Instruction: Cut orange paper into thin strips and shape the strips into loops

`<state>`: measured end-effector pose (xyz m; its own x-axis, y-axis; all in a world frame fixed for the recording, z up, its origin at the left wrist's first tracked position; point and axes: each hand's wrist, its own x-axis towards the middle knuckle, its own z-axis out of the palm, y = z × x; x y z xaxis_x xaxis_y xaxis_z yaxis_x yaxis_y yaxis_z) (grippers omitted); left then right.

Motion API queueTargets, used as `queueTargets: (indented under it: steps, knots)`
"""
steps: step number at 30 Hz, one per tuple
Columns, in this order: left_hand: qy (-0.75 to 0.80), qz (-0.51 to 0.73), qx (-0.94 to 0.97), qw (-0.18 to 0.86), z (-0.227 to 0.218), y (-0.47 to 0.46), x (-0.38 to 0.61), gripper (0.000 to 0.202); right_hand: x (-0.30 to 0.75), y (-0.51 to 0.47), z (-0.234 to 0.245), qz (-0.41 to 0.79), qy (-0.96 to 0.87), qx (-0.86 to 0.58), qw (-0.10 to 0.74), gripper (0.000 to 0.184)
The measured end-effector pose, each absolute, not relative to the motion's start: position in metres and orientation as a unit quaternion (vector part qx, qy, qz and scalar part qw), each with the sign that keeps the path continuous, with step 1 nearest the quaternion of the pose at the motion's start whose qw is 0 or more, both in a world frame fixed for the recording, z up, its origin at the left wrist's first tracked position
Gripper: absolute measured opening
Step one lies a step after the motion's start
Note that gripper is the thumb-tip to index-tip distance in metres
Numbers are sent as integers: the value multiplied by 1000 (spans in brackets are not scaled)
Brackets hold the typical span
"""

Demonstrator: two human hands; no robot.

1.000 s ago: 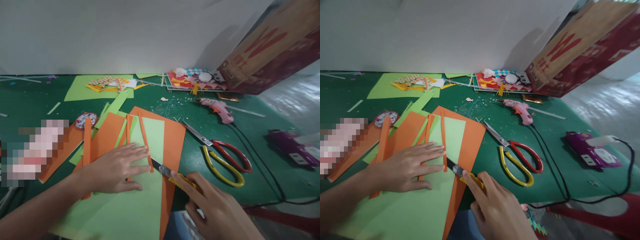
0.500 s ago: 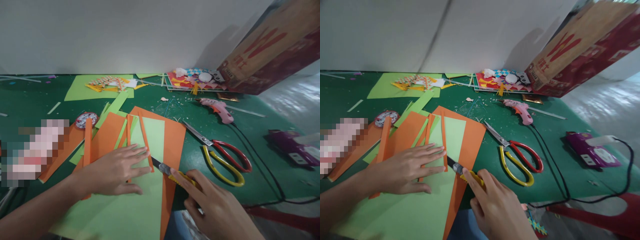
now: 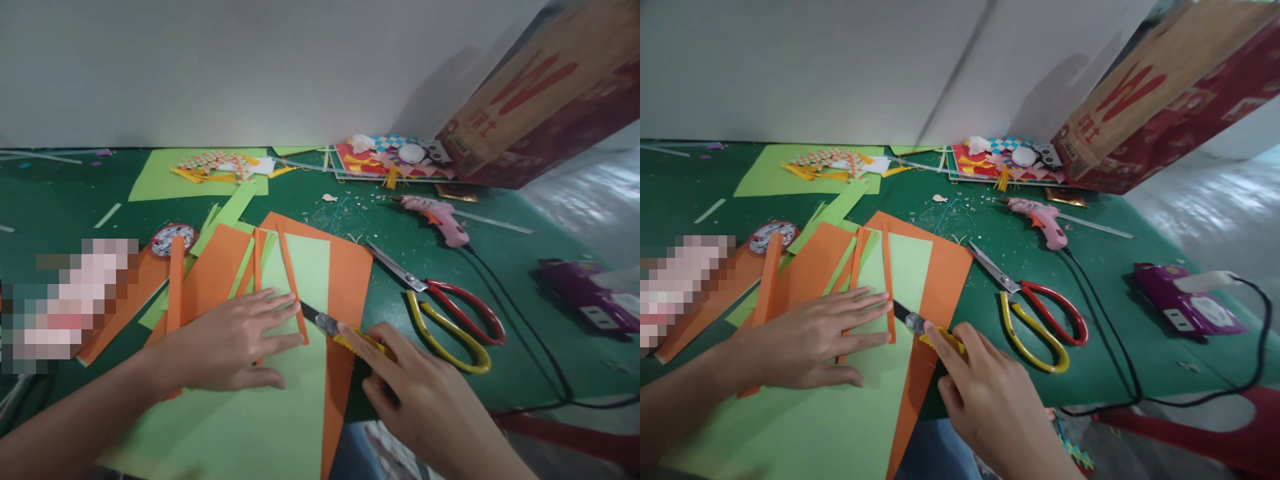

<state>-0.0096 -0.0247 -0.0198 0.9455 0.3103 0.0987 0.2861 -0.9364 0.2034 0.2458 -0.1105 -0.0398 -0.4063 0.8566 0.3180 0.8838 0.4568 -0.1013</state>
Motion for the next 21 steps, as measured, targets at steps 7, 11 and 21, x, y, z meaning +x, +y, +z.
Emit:
queueTargets:
  steps: [7, 11, 21]
  knots:
    - [153, 66, 982, 94, -21, -25, -10, 48, 246, -104, -37, -45, -844, -512, 151, 47]
    - [151, 67, 982, 87, -21, -25, -10, 48, 246, -102, -36, -44, -848, -505, 157, 47]
    - [122, 61, 989, 65, -16, -32, -5, 51, 245, -108, -29, -55, -846, -503, 166, 45]
